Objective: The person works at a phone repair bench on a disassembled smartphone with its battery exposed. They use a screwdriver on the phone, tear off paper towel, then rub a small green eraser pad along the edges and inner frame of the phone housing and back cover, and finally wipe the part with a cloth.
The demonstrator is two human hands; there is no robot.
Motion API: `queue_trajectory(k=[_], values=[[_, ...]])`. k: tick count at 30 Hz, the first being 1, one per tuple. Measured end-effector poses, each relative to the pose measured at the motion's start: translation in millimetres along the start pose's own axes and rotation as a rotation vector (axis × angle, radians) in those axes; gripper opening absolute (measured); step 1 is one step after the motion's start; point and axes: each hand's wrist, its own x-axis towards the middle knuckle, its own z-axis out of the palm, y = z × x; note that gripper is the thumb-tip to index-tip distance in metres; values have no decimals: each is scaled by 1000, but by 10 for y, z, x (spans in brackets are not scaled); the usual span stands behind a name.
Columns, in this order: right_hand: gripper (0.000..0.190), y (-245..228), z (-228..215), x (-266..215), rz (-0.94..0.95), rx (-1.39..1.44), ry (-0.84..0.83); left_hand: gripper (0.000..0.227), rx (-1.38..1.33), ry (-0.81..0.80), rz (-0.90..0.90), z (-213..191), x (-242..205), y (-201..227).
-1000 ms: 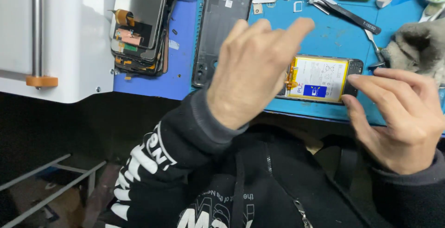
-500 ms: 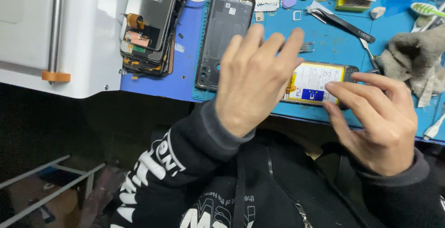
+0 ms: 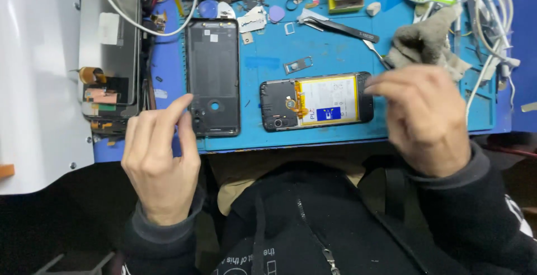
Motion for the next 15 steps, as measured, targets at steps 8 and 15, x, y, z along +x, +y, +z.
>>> queue_trajectory(k=[8, 15], values=[[50, 231, -234, 255, 170, -395, 27, 35, -131, 65, 39, 23, 82, 108], [26, 1181, -216, -517, 244, 36, 200, 30, -141, 68, 174, 74, 5, 76]])
